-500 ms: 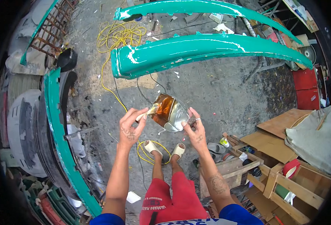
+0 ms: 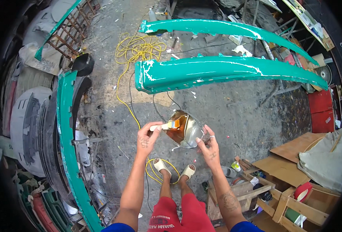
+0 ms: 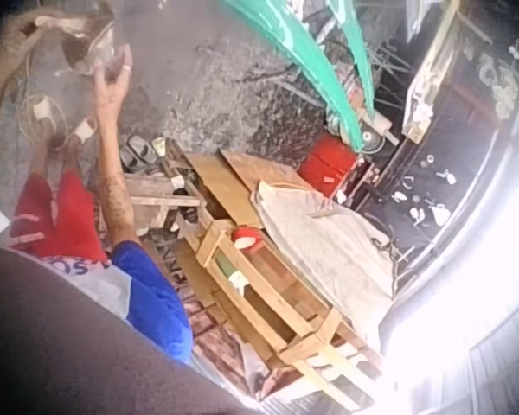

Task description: The person dips a brush into a container of resin and applies the coating across various car body parts around the workshop.

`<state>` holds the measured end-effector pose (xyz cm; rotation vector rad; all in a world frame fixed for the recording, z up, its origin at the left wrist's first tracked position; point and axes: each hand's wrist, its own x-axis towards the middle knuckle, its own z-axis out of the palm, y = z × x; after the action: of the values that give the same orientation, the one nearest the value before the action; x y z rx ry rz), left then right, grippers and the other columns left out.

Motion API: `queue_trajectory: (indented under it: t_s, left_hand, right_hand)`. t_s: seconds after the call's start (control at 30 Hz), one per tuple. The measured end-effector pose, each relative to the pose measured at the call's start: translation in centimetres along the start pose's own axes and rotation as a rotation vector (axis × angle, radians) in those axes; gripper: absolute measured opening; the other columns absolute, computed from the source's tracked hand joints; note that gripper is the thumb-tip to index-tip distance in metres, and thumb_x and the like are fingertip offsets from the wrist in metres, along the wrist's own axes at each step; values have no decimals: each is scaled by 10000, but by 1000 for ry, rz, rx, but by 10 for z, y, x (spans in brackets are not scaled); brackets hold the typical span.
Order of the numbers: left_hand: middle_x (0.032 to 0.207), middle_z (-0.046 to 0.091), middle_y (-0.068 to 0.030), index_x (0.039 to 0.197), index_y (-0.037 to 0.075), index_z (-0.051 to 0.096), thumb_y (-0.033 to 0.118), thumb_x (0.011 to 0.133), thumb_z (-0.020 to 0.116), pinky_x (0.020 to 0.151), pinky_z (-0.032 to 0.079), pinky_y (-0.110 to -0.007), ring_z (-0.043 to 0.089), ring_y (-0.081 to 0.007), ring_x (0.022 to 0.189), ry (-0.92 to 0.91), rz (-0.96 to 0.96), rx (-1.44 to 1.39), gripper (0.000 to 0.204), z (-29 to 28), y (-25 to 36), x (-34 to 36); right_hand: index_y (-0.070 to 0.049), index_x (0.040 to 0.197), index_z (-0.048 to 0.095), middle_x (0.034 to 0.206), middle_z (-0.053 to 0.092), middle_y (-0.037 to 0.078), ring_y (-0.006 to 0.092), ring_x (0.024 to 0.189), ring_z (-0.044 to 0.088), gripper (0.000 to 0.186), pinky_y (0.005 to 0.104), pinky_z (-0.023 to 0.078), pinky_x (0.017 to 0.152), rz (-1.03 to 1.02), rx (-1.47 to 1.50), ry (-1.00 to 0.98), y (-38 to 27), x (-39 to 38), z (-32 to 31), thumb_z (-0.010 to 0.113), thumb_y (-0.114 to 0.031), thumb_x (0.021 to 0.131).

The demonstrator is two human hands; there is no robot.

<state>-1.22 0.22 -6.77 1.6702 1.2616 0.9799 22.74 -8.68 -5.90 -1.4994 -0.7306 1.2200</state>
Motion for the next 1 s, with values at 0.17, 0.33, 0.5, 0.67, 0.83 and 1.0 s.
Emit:
queue_trajectory:
  t_s: [0.17,0.33,0.5,0.67,0.83,1.0]
  left_hand:
    - [854,663,-57,1143,-31,670,125,951,664,640,476,-258,584,-107,717,213,-385,-629,247,-4,-39,-21]
    - [870,674,-65,1179,-30,647,123,971,646,656,506,-260,611,-118,730,381,-414,-897,258,4,-54,-20]
    - [901,675,-70,1198,-27,636,129,975,646,701,526,-262,626,-121,781,458,-355,-926,272,9,-52,-1]
    - [974,695,-99,1244,-51,611,113,957,668,786,542,-289,655,-148,847,416,-231,-866,336,15,-48,35]
    - [1028,710,-98,1213,-39,659,112,939,694,850,529,-297,655,-153,896,439,-152,-681,315,28,-51,67]
    - [1034,708,-91,1225,-14,667,125,938,700,838,536,-286,660,-148,907,573,-140,-701,320,31,-61,63]
  right_hand:
    - [-66,1462,429,1261,593,90,110,927,595,634,257,524,743,17,-5,14,-10,6,2,717,-151,903]
    - [-105,1485,397,1116,631,82,109,833,623,629,243,532,603,76,85,64,-20,12,1,680,-198,931]
    - [-130,1519,329,1301,525,174,243,1124,598,602,385,634,716,80,192,106,-22,10,-23,564,-189,968]
    - [-123,1521,307,1399,470,149,273,1202,575,587,381,640,708,51,271,137,-14,-5,-47,517,-182,976]
    - [-116,1520,306,1341,515,160,265,1168,590,594,402,644,697,123,235,148,2,-28,-61,526,-181,972]
    - [-116,1522,309,1277,536,163,255,1106,610,607,388,644,684,214,165,138,21,-46,-74,545,-180,966]
